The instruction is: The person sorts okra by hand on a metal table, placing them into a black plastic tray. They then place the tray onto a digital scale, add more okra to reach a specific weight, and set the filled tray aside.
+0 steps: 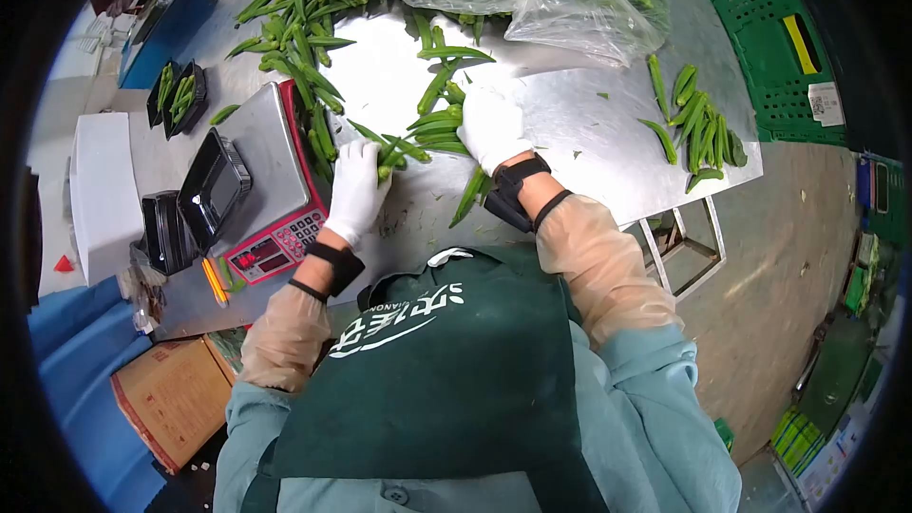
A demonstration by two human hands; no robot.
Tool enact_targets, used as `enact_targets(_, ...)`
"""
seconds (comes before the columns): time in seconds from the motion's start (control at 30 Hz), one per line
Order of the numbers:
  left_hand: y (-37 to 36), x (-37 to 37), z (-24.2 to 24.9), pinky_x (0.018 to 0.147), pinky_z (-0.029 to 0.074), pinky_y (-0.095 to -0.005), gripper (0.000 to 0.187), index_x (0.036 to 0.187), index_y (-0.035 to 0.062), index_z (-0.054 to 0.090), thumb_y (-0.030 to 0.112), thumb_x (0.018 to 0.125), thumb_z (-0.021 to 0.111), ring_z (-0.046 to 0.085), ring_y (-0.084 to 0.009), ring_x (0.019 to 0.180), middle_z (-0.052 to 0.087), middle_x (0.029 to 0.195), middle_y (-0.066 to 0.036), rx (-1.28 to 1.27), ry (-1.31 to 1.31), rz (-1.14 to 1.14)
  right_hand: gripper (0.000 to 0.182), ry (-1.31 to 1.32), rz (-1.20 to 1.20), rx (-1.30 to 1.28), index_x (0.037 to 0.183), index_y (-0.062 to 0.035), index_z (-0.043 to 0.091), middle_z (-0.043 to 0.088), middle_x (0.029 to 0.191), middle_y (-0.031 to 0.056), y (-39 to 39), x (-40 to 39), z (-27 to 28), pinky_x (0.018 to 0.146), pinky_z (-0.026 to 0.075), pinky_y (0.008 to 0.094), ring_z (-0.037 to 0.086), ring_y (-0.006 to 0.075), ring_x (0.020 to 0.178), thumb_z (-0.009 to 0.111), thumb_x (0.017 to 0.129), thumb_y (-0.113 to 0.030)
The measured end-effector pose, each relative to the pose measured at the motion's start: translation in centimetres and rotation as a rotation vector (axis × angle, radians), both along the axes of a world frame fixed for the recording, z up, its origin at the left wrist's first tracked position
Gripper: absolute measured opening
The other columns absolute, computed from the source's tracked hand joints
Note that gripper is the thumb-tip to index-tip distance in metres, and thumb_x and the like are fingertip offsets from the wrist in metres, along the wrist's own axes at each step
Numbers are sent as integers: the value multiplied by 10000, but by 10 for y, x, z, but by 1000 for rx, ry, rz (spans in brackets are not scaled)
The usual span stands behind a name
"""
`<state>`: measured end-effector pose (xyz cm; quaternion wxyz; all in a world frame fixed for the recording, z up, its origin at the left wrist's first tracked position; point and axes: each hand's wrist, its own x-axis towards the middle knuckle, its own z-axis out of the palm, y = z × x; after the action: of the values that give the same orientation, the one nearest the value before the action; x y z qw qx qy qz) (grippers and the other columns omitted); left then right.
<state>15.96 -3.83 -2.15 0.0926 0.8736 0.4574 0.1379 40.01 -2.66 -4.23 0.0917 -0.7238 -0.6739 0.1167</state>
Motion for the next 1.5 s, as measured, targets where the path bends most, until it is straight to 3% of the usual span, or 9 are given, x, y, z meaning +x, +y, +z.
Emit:
enact_targets(0.2,23,-1,-23,815,461,-395,249,1038,56,554,74,792,584,533,-308,1032,557,1045,-138,-6,363,-94,404,-22,41,-31,1072,-57,572,686,909,180,11,10,-8,741,541,437,679,351,855,705,721,-208)
enact_targets(0.47,16,2,3,816,463,-397,215,1035,44,558,97,828,532,538,-300,1011,557,1028,-140,-41,129,-211,551,254,-218,-223,1182,-84,611,697,981,195,17,49,45,839,524,433,668,358,948,710,689,-310)
enact_targets(0.63,19,22,-38,885,453,-397,261,1085,35,564,106,840,515,543,-297,1048,576,1084,-157,107,138,-295,311,105,31,84,1029,-69,659,664,1003,192,19,21,17,819,523,443,651,342,958,658,735,-172)
enact_targets(0.83,21,14,-35,891,456,-433,339,1095,45,533,81,772,629,537,-342,1047,546,1106,-178,-166,129,-163,185,-193,-16,76,938,-31,679,655,960,189,20,6,-13,774,532,427,650,338,897,558,826,-114)
enact_targets(1.03,19,12,-3,855,531,-358,341,1220,-1,542,109,904,608,665,-227,951,663,1086,-114,-928,-843,431,176,0,10,43,919,-59,697,691,922,192,31,34,-3,761,536,459,676,357,878,560,835,-133)
enact_targets(1.13,25,15,11,859,540,-403,358,1222,-5,556,186,924,611,645,-260,981,644,1140,-165,-1610,-1457,435,186,-53,37,-24,944,-68,701,692,948,195,30,39,-8,775,533,458,674,358,907,573,836,-150)
enact_targets(1.27,21,25,18,889,529,-461,442,1326,14,488,210,942,586,622,-339,1056,602,1227,-221,-1776,-1640,308,233,-24,-61,-177,970,-68,709,697,949,201,27,45,15,780,538,453,677,364,887,615,803,-200)
enact_targets(1.43,14,35,32,932,511,-469,517,1391,45,435,363,991,519,581,-330,1154,548,1309,-222,-1747,-1743,265,221,1110,-91,-320,934,-24,689,691,790,55,21,79,20,642,530,315,655,156,697,754,749,-127)
enact_targets(1.5,14,38,32,946,503,-472,540,1398,55,432,416,1000,489,583,-314,1153,549,1316,-205,-1767,-1787,237,270,1516,-268,-580,1024,-69,648,662,808,43,2,50,75,619,534,308,645,177,672,751,778,-116)
